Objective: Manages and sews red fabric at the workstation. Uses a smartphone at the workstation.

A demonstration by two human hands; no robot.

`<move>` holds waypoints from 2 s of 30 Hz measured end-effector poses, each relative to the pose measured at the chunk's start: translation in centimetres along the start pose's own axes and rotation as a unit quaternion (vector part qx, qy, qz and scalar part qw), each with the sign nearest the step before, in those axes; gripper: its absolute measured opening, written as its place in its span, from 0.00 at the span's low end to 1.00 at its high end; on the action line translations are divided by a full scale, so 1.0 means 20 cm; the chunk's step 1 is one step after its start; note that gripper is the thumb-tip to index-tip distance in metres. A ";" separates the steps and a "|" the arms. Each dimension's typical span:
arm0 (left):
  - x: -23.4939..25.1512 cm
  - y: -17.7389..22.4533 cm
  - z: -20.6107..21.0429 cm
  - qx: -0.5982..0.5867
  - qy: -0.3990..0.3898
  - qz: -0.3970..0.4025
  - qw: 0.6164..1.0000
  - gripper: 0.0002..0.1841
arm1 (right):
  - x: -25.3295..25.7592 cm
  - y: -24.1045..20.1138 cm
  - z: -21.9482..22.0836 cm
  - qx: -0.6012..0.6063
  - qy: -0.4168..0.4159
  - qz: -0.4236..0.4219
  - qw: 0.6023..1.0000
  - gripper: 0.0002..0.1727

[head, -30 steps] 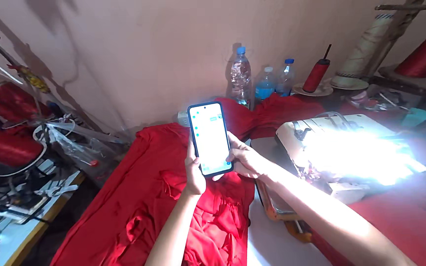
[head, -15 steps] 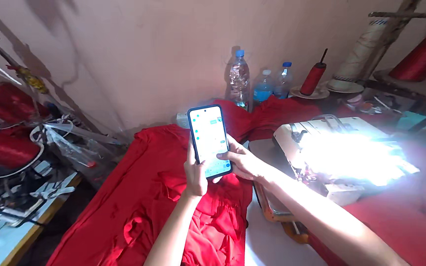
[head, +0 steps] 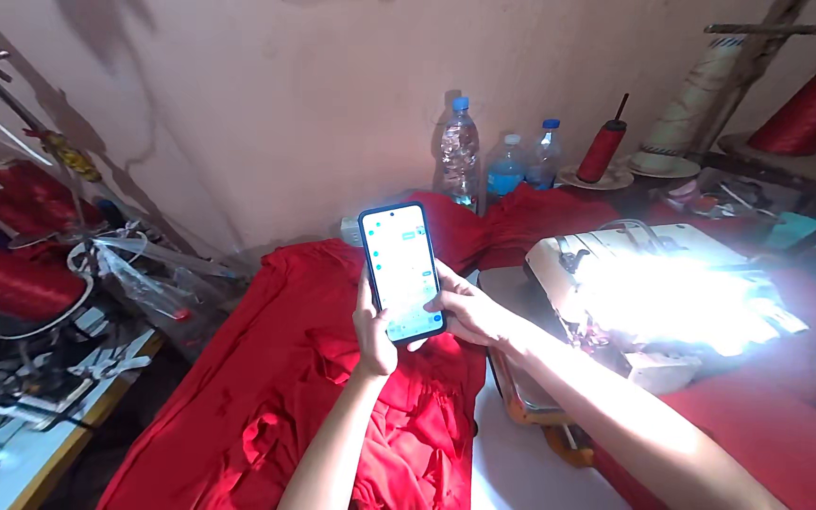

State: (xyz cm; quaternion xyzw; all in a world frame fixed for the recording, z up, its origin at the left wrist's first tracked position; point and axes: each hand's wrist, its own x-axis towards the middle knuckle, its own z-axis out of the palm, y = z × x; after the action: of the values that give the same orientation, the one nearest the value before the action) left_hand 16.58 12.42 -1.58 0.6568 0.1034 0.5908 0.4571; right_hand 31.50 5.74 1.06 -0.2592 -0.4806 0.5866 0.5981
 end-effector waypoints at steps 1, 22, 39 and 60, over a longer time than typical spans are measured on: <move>0.00 -0.01 -0.01 -0.021 -0.006 0.005 1.000 0.40 | 0.00 0.00 0.00 -0.020 -0.002 -0.005 1.000 0.34; 0.02 -0.04 0.00 0.039 -0.042 0.113 0.992 0.41 | -0.01 0.00 0.00 0.006 -0.001 -0.003 1.000 0.32; -0.01 -0.01 0.00 0.010 -0.019 0.040 0.999 0.40 | -0.01 -0.01 0.01 0.013 0.023 0.014 1.000 0.32; -0.02 -0.06 0.02 0.064 -0.034 0.134 0.988 0.40 | -0.03 0.00 0.01 -0.126 0.030 -0.024 0.991 0.37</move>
State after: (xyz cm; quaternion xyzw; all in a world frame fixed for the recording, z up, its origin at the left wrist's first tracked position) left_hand 17.26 12.65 -2.72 0.7119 0.0365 0.6164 0.3345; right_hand 31.32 5.14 0.99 -0.3383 -0.5386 0.4994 0.5883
